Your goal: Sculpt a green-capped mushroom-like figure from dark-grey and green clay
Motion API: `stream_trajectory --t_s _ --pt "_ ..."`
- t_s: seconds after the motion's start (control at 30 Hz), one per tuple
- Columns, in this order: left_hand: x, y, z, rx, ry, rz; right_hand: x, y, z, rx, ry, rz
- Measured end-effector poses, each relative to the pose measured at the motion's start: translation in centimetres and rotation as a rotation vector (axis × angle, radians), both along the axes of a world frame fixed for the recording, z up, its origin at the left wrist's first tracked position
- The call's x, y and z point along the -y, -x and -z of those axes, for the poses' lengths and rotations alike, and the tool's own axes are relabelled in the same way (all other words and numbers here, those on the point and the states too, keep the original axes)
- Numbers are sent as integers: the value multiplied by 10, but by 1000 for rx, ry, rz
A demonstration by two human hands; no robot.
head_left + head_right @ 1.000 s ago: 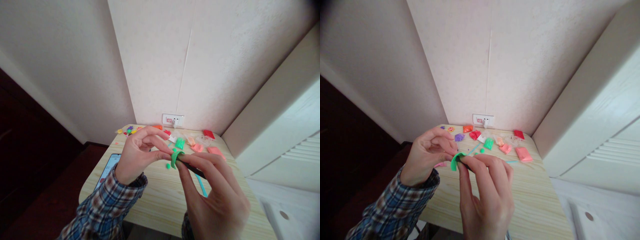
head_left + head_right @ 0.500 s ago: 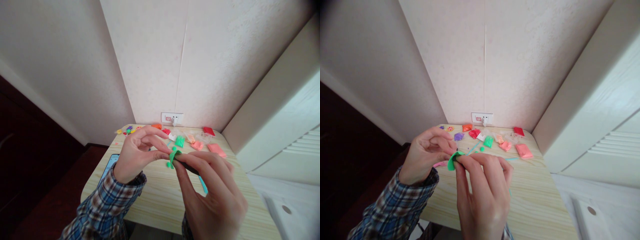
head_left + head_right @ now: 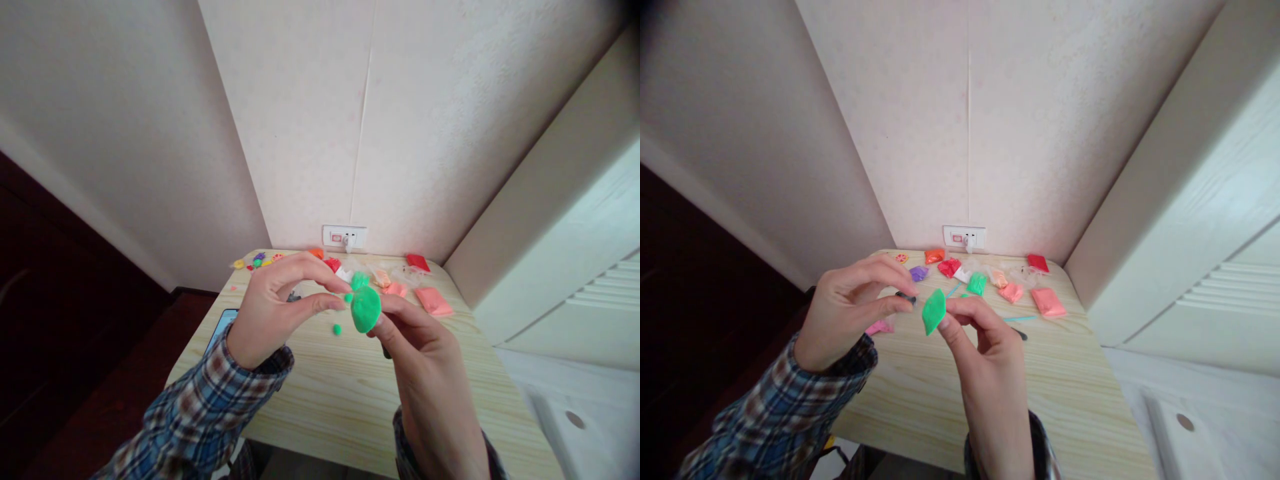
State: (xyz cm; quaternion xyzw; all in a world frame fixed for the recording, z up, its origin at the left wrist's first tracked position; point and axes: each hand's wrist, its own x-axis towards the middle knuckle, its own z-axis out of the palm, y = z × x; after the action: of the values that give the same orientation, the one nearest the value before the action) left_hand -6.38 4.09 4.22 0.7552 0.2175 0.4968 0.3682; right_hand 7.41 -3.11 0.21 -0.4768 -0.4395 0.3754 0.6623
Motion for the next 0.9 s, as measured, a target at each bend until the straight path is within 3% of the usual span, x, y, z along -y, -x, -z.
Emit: stream_trajectory --t_s 0.2,0.47,0.6,0.9 --pt "2 -1 -14 -161 -120 40 -2 -1 0 -190 159 -154" --pt "4 2 -11 -166 -18 -13 -1 2 -5 -142 119 -80" --pt "5 3 -9 -123 37 -24 0 4 -11 58 25 -6" --pt "2 6 -5 -45 233 -14 9 14 -26 605 -172 337"
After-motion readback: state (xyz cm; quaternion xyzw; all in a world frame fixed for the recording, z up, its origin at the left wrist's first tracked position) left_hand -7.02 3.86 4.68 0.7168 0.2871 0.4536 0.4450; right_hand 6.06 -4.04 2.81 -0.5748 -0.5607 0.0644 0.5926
